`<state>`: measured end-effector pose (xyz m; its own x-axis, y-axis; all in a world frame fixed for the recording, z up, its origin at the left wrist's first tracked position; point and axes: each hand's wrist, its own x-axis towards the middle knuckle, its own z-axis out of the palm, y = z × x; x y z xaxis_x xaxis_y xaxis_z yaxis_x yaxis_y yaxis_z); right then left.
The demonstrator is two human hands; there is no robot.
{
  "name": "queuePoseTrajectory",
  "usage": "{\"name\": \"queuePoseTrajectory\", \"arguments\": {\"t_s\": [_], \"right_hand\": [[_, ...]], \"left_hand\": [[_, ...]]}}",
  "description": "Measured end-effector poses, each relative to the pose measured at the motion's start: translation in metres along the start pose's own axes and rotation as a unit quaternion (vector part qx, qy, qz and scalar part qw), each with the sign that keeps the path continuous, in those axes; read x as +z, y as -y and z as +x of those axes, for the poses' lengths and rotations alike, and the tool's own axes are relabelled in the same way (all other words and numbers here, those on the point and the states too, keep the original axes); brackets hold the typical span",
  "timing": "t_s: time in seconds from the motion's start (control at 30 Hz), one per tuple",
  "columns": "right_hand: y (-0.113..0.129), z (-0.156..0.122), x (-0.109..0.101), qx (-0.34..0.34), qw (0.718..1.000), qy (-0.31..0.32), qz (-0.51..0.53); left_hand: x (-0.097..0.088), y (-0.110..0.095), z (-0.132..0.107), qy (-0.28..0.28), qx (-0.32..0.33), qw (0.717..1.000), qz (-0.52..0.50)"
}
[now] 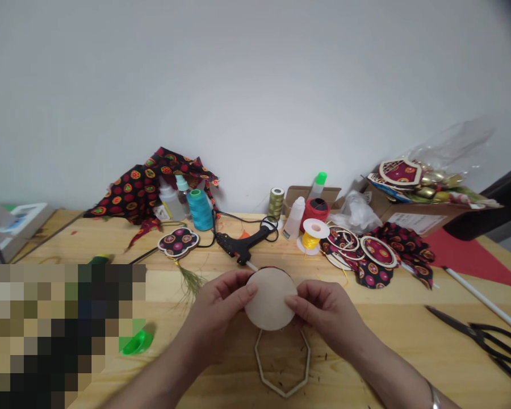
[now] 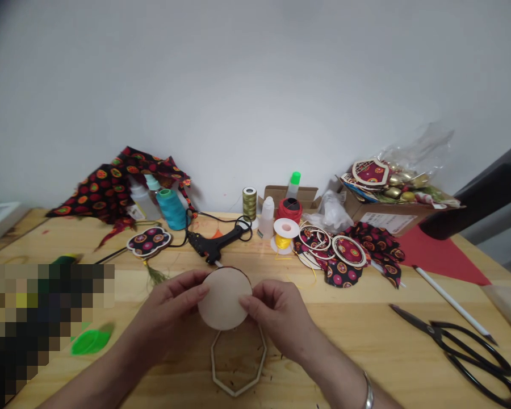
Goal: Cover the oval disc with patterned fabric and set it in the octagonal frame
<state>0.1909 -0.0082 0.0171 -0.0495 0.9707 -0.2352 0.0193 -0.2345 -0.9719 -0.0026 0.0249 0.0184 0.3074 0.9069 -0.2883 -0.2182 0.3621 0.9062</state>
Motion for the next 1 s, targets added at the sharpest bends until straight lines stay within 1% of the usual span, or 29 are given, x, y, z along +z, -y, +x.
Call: {"name": "queuePoseTrajectory", "arguments": {"t_s": [0.17, 0.33, 0.47, 0.73, 0.87, 1.0], "right_hand": [[0.0023, -0.0002, 0.0006, 0.006, 1.0, 0.01, -0.003], [-0.0024, 0.0013, -0.0049, -0.003, 0.999, 0.032, 0.011], [-0.0036, 0.0036, -0.0065, -0.005, 0.999, 0.023, 0.029], [0.0013, 0.0014, 0.0015, 0.013, 0.999, -0.011, 0.04], [0.0008, 0.0017, -0.0002, 0.009, 0.998, -0.042, 0.044], [-0.0011, 0.0037, -0.0038, 0.004, 0.996, -0.07, 0.057]], "left_hand": [[-0.0004, -0.0005, -0.0003, -0.026, 0.001, 0.999, 0.024], [0.0001, -0.0021, -0.0005, -0.033, -0.002, 0.999, 0.042], [0.0015, -0.0018, -0.0007, -0.01, -0.012, 0.998, 0.062], [0.0055, 0.001, -0.0051, 0.036, -0.024, 0.994, 0.104], [0.0036, 0.0017, -0.0054, 0.072, -0.02, 0.996, 0.049], [0.0018, 0.003, -0.0041, 0.07, -0.04, 0.997, -0.005]]}}
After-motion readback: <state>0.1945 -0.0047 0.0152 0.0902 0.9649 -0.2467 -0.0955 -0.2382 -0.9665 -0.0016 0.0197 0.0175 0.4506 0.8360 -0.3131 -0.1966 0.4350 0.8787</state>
